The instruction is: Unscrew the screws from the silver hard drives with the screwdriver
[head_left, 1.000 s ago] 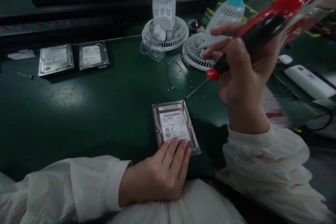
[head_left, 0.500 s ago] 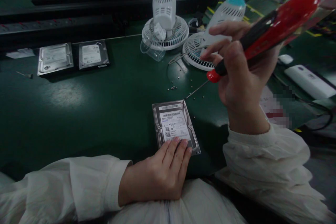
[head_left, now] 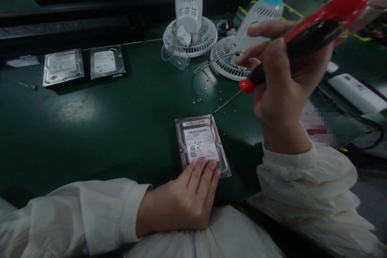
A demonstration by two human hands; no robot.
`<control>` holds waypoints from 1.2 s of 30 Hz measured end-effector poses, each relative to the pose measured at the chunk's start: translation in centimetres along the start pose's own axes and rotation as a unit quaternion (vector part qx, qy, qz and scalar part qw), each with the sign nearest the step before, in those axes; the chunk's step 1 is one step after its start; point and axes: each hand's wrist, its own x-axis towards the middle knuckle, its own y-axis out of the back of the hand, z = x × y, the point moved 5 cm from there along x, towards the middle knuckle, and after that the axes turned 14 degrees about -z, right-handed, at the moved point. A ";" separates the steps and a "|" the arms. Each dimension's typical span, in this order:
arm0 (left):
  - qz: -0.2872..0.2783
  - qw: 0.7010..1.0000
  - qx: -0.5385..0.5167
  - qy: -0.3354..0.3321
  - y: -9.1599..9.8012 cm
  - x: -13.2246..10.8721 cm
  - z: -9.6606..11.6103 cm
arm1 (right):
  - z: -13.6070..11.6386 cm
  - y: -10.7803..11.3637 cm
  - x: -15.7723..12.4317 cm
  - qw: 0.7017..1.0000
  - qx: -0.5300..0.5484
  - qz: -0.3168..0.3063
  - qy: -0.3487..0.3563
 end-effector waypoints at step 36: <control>0.016 1.000 0.009 0.011 -0.4 -0.1 0.2 | -0.2 0.2 -0.3 0.998 0.006 -0.027 -0.059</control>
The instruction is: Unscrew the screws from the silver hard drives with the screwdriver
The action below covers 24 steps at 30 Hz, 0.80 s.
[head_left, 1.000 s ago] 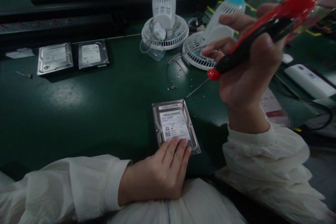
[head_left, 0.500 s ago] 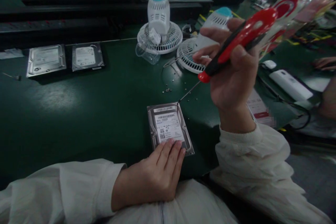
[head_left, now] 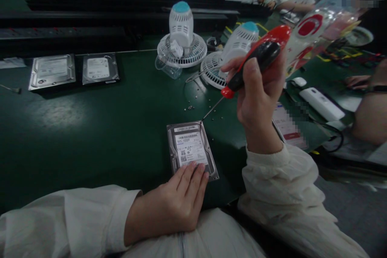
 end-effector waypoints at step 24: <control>0.010 1.000 0.010 0.005 0.1 0.0 -0.1 | -3.6 3.6 -3.3 0.968 -0.242 -0.052 0.042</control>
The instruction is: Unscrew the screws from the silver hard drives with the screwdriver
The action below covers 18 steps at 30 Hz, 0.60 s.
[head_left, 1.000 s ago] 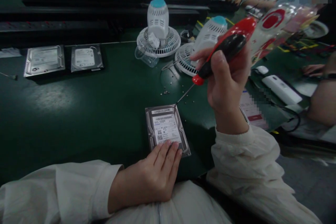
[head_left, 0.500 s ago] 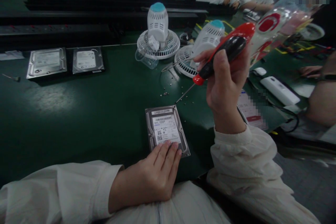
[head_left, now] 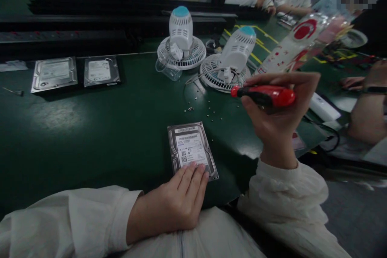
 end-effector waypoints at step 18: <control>0.012 1.000 -0.010 0.002 -0.1 -0.3 0.2 | -0.5 -0.6 -11.1 0.914 -0.162 -0.351 -0.125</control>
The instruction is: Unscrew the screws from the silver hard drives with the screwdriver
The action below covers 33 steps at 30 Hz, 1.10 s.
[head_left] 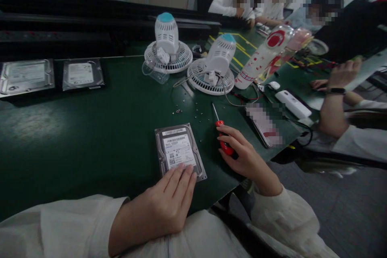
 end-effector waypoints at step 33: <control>0.023 1.000 0.019 0.003 0.3 0.3 -0.3 | 6.3 2.0 12.9 0.996 -0.011 -0.082 -0.019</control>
